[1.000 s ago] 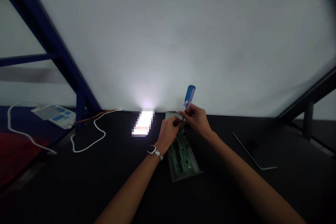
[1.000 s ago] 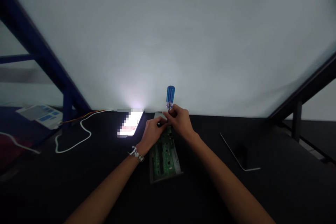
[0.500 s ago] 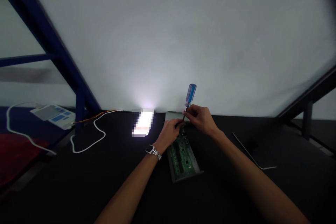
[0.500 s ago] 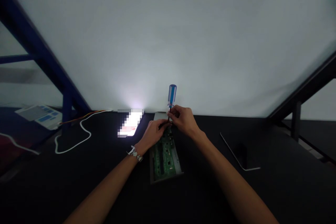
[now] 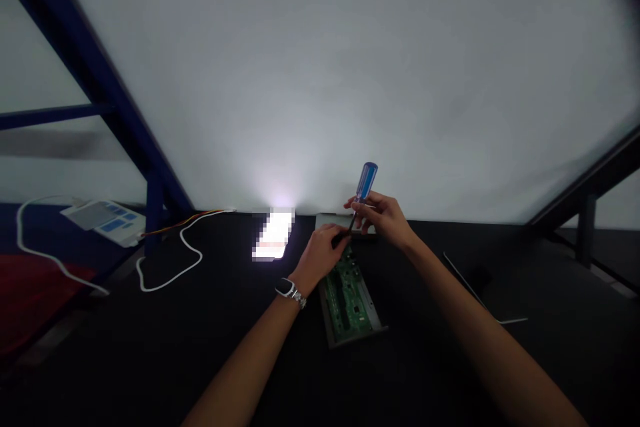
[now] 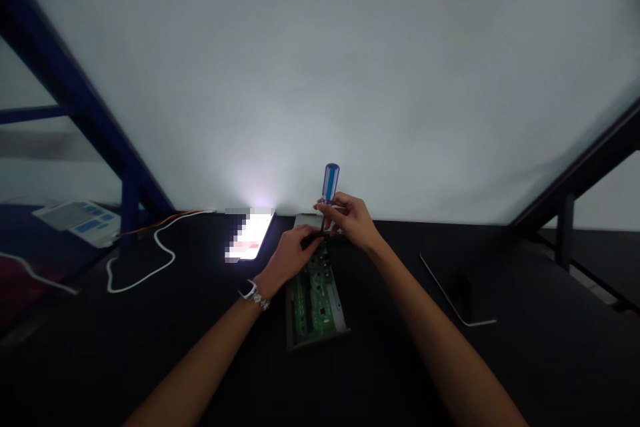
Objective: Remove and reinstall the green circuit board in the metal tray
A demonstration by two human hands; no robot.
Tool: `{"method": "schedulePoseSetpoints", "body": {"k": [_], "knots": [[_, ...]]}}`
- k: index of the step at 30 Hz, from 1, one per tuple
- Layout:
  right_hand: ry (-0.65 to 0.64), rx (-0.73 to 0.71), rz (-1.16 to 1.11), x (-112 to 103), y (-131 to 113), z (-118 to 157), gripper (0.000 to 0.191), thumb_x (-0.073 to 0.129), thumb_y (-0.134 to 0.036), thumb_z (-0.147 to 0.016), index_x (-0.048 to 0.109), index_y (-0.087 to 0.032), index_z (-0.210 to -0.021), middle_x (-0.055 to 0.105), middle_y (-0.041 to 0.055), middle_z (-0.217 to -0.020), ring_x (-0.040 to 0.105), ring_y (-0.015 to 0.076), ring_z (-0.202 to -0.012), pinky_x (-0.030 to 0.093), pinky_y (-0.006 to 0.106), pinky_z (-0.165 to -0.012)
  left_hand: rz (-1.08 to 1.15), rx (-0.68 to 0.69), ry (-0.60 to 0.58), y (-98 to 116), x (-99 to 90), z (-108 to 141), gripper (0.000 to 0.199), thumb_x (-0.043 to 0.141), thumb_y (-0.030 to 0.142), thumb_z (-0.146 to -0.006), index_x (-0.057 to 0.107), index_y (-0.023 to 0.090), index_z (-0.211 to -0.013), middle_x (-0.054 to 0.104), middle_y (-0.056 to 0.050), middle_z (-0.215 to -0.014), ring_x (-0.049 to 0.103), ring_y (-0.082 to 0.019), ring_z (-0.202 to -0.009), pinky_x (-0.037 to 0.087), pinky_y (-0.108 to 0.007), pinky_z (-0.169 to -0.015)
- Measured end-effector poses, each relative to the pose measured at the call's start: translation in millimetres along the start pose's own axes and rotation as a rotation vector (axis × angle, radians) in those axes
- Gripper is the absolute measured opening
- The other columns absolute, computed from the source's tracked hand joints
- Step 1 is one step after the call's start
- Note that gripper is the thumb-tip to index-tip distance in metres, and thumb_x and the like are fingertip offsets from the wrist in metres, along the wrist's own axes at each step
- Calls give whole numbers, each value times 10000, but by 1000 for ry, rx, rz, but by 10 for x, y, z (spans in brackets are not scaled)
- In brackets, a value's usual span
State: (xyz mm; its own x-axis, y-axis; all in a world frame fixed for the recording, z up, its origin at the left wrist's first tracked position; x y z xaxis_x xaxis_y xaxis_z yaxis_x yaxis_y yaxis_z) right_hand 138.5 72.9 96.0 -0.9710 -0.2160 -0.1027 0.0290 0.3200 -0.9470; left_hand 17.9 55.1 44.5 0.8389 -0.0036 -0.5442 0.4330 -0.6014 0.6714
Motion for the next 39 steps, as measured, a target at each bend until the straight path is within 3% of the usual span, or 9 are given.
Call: {"method": "schedulePoseSetpoints", "body": {"k": [9,19,23,25,28,32,36,39], "knots": [[27,2,-73,60,19,17,336,699,-481,-782,555,-193,-877,693,69,-1006,573,99,-536,549,293,-493,-231,-45,-131,-224,-35,47,162,605,174,-859,754,198,-917,666,-61,-888,627,-193,-825,484,-310,-785],[323,-74,64,82,-23,152,364,652,-544,-802,468,-231,-826,612,-19,-710,558,106,-452,470,249,-448,-300,-69,-107,-134,-7,64,174,586,150,-873,749,200,-912,632,-63,-850,587,-213,-861,473,-335,-801],[331,-65,55,45,22,209,360,676,-533,-784,499,-228,-857,614,-4,-789,547,105,-487,477,248,-439,-313,-49,28,25,-238,121,172,628,238,-861,685,190,-1015,634,-68,-964,571,-232,-981,470,-350,-855],[305,-35,69,27,88,253,362,698,-526,-766,539,-218,-872,600,7,-791,565,129,-550,494,252,-436,-336,-87,67,116,-391,254,146,583,301,-892,658,183,-934,632,-71,-942,591,-216,-896,473,-325,-767],[253,-11,104,22,186,310,352,671,-532,-784,605,-193,-850,618,43,-809,603,180,-688,554,288,-493,-417,-217,-46,162,-461,558,325,534,433,-906,587,201,-684,613,-40,-698,569,-182,-634,392,-289,-572],[303,-69,151,-24,124,335,328,671,-506,-795,660,-183,-853,656,60,-855,611,187,-699,581,332,-576,-511,-354,-184,121,-376,869,419,560,543,-847,582,202,-605,623,-55,-598,551,-176,-503,329,-281,-500],[371,-127,238,-111,-102,425,282,641,-481,-833,602,-202,-831,635,30,-757,576,160,-593,522,304,-538,-628,-332,-221,64,-257,795,328,594,430,-805,615,187,-586,637,-98,-610,613,-225,-557,383,-299,-522],[348,-108,454,-195,-158,659,273,560,-447,-895,500,-223,-752,561,-12,-625,507,137,-518,419,274,-508,-665,-349,-244,-36,-223,649,287,609,401,-763,636,179,-583,632,-111,-601,625,-247,-567,431,-319,-545]]}}
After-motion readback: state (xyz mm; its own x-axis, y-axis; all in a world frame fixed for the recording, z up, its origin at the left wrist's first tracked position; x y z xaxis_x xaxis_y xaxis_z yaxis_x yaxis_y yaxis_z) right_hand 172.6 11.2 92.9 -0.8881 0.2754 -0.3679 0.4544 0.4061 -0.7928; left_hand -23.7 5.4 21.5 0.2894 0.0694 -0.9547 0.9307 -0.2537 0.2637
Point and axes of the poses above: each hand's wrist, its own z-axis away from the middle knuckle, its own x-axis out of the palm, y = z × x, the point moved 9 cm from there along -z, towards the middle knuckle
